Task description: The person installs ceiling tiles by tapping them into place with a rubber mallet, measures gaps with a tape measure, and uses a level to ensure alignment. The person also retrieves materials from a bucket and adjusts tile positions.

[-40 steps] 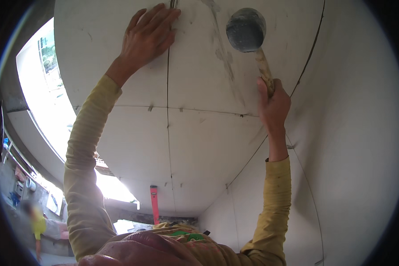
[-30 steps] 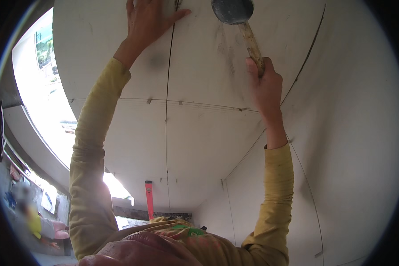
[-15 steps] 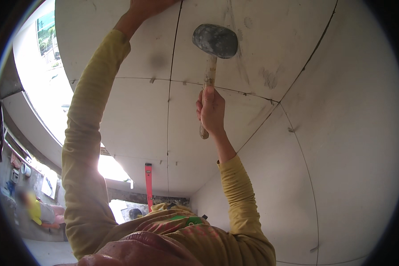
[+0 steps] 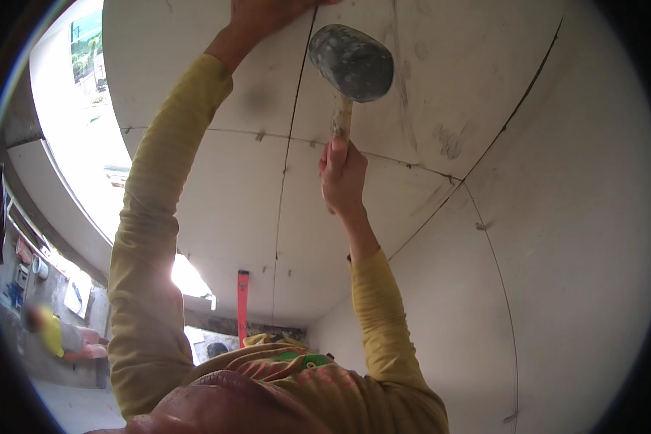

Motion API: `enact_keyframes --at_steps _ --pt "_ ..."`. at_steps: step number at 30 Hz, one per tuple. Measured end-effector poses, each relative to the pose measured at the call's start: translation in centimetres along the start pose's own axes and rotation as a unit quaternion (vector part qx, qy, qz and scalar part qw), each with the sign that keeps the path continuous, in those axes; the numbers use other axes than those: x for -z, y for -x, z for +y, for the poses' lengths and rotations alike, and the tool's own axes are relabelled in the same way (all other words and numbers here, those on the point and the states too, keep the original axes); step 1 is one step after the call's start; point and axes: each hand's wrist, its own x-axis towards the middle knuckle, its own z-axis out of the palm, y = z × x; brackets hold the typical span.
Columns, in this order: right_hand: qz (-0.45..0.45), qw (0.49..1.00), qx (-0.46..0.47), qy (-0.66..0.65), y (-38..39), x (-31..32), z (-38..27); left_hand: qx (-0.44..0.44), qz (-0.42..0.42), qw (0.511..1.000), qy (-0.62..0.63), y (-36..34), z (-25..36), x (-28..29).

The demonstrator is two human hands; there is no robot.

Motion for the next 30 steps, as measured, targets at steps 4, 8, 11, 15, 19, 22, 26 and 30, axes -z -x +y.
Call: enact_keyframes --at_steps 4,8,11,15,19,22,26,30 --pt "-0.017 0.99 0.121 -0.064 1.4 0.2 -4.7 0.006 0.022 1.0 -0.003 -0.1 -0.9 0.7" --pt "0.057 0.984 0.17 0.014 -1.6 1.7 3.2 0.016 -0.01 1.0 0.018 0.2 0.6 0.0" --pt "-0.012 0.998 -0.068 0.006 0.2 1.3 -0.8 0.021 -0.009 1.0 0.006 0.8 -0.8 0.3" --pt "0.007 1.0 -0.025 0.002 0.3 2.3 -2.6 0.035 -0.025 0.999 0.002 1.0 -0.1 0.6" --pt "0.014 0.999 -0.008 0.045 -1.6 3.7 -4.6 0.031 -0.022 0.999 -0.039 1.6 1.3 0.2" --pt "0.034 0.996 0.06 0.048 -2.3 2.8 -9.7 0.08 -0.053 0.995 0.024 3.6 0.6 0.4" --pt "0.04 0.925 0.372 -0.067 -4.4 1.3 -15.8 0.085 -0.051 0.995 0.024 3.7 0.2 0.5" --pt "0.038 0.972 0.232 0.016 -10.3 2.1 -12.8 0.083 -0.047 0.994 0.048 3.7 1.1 0.5"
